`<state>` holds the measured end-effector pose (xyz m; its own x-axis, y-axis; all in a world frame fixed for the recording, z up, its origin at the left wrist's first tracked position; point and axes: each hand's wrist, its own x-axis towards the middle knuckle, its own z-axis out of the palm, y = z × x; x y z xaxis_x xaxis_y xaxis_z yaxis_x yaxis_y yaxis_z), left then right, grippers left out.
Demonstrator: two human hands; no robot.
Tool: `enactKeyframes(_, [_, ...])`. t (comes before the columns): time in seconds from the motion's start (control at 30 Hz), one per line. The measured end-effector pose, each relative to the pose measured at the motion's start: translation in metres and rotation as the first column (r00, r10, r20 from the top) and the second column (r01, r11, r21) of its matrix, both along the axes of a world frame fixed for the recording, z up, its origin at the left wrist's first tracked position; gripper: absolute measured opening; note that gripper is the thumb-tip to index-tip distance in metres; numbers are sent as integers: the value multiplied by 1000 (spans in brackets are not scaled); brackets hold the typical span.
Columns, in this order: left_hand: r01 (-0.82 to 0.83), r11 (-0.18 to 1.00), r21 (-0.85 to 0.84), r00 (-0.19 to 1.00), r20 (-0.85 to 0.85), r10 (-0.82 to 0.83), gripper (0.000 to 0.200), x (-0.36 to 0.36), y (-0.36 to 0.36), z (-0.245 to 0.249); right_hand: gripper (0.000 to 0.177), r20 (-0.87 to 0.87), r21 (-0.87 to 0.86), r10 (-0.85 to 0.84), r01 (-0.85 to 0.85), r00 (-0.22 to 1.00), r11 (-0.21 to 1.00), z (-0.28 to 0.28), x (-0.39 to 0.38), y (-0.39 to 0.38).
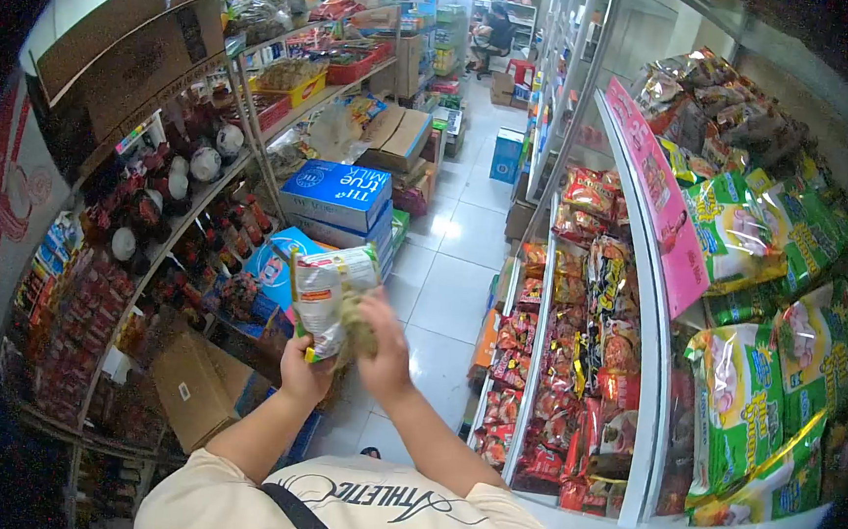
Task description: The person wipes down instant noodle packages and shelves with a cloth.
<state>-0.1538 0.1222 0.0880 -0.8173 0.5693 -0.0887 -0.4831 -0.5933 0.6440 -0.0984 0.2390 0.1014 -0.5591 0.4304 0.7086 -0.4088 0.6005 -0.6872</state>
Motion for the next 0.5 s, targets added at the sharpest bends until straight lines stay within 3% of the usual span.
enactKeyframes(0.03, [43, 999, 3, 997, -58, -43, 47, 3, 2, -4, 43, -46, -4, -86, 86, 995, 996, -7, -5, 12])
enactKeyframes(0.1, [95, 995, -7, 989, -115, -95, 54, 12, 6, -12, 43, -25, -376, -19, 8, 1000, 927, -24, -12, 35])
enactKeyframes(0.2, [98, 995, -36, 987, -122, -101, 52, 21, 12, -15, 39, 28, -140, -163, 166, 986, 976, -6, -1, 38])
enactKeyframes(0.3, [-10, 999, -52, 999, 30, 12, 45, 6, 19, -1, 38, -4, 83, 69, -69, 998, 994, -3, 4, 18])
enactKeyframes(0.33, [58, 995, 78, 996, 62, -63, 49, -7, 19, 2, 40, 5, 118, 165, -165, 986, 979, 7, 6, 15])
enactKeyframes(0.37, [61, 997, 45, 996, 59, -64, 49, -8, 15, 9, 41, -11, 107, 107, -105, 994, 989, 4, 5, 18])
enactKeyframes(0.43, [105, 973, 206, 994, -57, -96, 52, -17, 15, -4, 45, -48, 84, -13, 17, 999, 996, -4, 1, 30])
enactKeyframes(0.5, [128, 982, 139, 992, -36, -124, 54, -8, 21, -15, 46, 1, 27, -225, 225, 974, 974, -4, 4, 47])
